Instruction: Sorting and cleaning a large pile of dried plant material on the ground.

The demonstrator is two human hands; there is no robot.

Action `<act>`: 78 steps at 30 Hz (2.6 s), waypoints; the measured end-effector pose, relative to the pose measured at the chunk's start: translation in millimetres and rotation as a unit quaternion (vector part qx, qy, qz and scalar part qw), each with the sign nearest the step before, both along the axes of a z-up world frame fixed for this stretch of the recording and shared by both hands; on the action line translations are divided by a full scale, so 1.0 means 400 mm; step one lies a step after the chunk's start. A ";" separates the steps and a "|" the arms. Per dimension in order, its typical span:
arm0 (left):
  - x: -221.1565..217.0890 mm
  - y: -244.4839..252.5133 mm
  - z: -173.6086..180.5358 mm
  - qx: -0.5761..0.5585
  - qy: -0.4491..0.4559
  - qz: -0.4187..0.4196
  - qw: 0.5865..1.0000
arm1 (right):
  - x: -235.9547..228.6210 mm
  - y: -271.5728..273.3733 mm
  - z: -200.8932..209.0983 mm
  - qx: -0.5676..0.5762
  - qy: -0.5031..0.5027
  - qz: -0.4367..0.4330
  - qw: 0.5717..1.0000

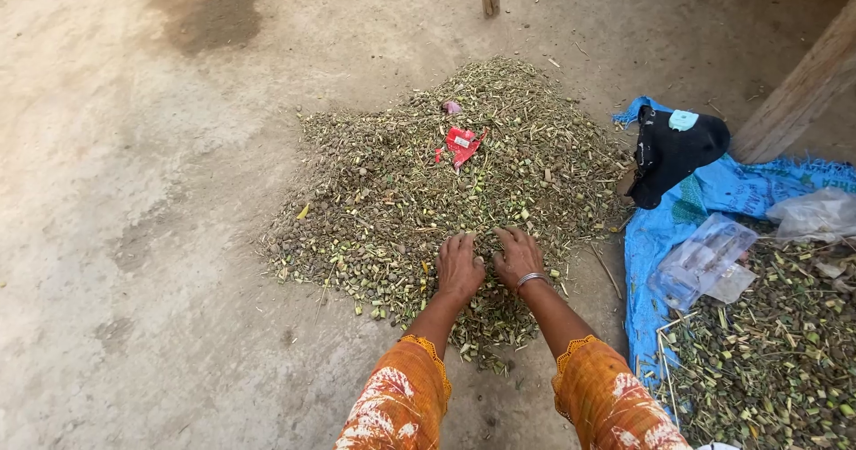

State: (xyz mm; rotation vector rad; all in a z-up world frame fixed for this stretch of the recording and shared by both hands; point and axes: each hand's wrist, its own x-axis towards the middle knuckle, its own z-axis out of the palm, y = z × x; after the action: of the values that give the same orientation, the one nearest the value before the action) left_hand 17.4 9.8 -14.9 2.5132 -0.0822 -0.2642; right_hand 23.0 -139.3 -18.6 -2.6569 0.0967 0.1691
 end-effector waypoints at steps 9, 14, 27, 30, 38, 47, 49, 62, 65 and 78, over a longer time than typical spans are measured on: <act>0.166 -0.018 -0.055 -0.004 0.008 -0.011 1.000 | 0.142 -0.018 -0.073 -0.027 -0.021 -0.036 0.999; 0.233 -0.045 -0.010 0.022 0.042 -0.008 0.999 | 0.219 -0.066 -0.087 -0.050 -0.016 -0.071 0.996; 0.301 -0.060 -0.105 0.061 0.092 -0.032 0.993 | 0.281 -0.128 -0.128 -0.054 0.019 -0.129 0.990; 0.247 -0.095 0.020 0.092 0.103 -0.054 0.989 | 0.245 -0.065 -0.095 -0.071 0.017 -0.098 0.992; 0.170 -0.061 -0.100 0.082 -0.038 -0.105 0.990 | 0.116 -0.021 -0.107 -0.049 -0.008 0.016 0.999; 0.014 0.020 -0.071 0.018 -0.068 -0.146 0.987 | -0.056 -0.033 -0.065 -0.023 -0.025 0.075 0.997; 0.002 0.044 -0.045 -0.010 -0.052 -0.148 0.988 | -0.060 -0.054 -0.059 -0.015 -0.050 0.094 0.994; -0.052 0.094 -0.146 0.049 -0.141 0.071 0.986 | -0.060 -0.091 -0.163 0.066 -0.076 -0.063 0.993; -0.051 0.044 -0.144 0.062 -0.153 0.067 0.984 | -0.048 -0.059 -0.206 0.056 -0.109 -0.062 0.991; 0.039 -0.037 -0.195 -0.035 -0.135 0.022 0.990 | -0.004 -0.025 -0.152 0.164 -0.087 -0.001 0.983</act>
State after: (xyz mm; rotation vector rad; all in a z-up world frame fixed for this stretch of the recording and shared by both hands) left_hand 33.0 -4.8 -92.8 2.4638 -0.1410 0.0968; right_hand 21.4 -149.2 -79.5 -2.3307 0.0125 -0.0467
